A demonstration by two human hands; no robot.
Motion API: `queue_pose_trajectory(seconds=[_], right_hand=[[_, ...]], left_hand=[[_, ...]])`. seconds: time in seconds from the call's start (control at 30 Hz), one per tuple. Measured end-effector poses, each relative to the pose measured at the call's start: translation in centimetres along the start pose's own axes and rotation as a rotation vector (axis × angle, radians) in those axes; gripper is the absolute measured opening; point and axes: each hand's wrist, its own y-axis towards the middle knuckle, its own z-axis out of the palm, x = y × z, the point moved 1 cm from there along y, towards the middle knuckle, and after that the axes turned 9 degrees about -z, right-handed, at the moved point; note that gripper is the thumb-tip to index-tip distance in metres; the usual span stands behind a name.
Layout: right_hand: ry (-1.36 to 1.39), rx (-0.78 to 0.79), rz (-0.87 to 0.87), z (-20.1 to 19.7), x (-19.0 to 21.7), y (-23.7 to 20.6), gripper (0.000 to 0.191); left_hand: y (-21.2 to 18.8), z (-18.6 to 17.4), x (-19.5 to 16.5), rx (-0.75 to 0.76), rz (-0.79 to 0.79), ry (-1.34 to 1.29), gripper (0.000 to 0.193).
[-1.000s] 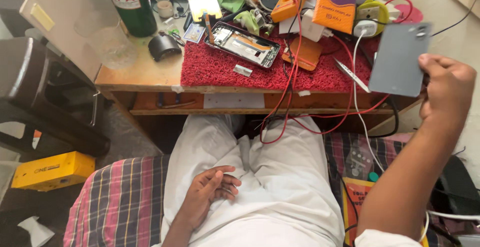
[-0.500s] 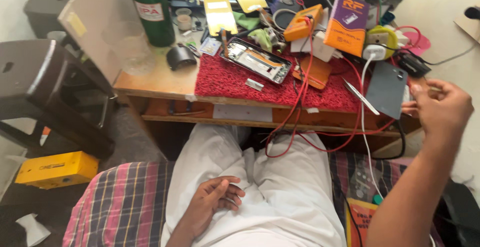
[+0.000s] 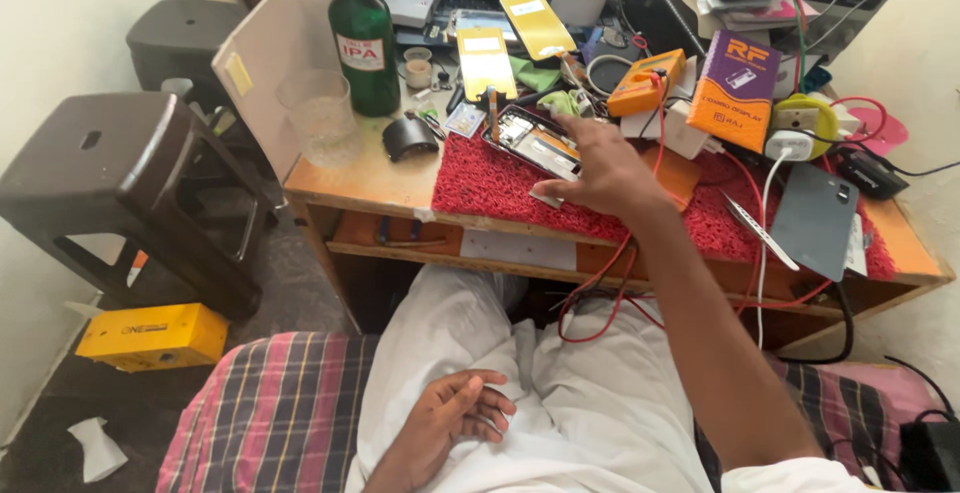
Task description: The person uses a small metal tool to pry and remove the back cover of a smartphone, then handles a small white component and a phone frame, applying adhesive to the frame edges.
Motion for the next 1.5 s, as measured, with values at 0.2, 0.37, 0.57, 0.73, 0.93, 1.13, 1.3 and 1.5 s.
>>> queue_pose_trajectory(seconds=[0.2, 0.37, 0.57, 0.73, 0.93, 1.13, 1.3, 1.5], right_hand=[[-0.041, 0.066, 0.141, 1.0, 1.0, 1.9, 0.096], [0.016, -0.024, 0.104, 0.3, 1.3, 2.6, 0.091], [0.094, -0.092, 0.110, -0.8, 1.9, 4.2, 0.083], [0.226, -0.062, 0.230, -1.2, 3.3, 6.9, 0.086], [0.497, -0.249, 0.269, -3.9, 3.5, 8.4, 0.087], [-0.124, -0.072, 0.404, -6.3, 1.7, 8.2, 0.087], [-0.556, 0.132, 0.407, -5.7, 1.8, 8.2, 0.086], [0.094, 0.241, 0.295, -2.6, 3.5, 6.3, 0.058]], left_hand=[[-0.2, -0.3, -0.2, 0.002, -0.005, -0.005, 0.050], [0.0, -0.5, -0.4, -0.011, -0.030, -0.021, 0.051], [0.1, -0.5, -0.4, 0.010, -0.026, -0.022, 0.051], [0.0, -0.6, -0.3, 0.005, -0.030, -0.026, 0.051], [-0.1, -0.8, -0.3, 0.034, -0.005, -0.044, 0.050], [-0.1, -0.9, -0.5, 0.054, -0.002, -0.055, 0.049], [0.0, -0.9, -0.5, 0.036, -0.018, -0.056, 0.049], [0.1, -0.9, -0.4, 0.043, -0.007, -0.053, 0.049]])
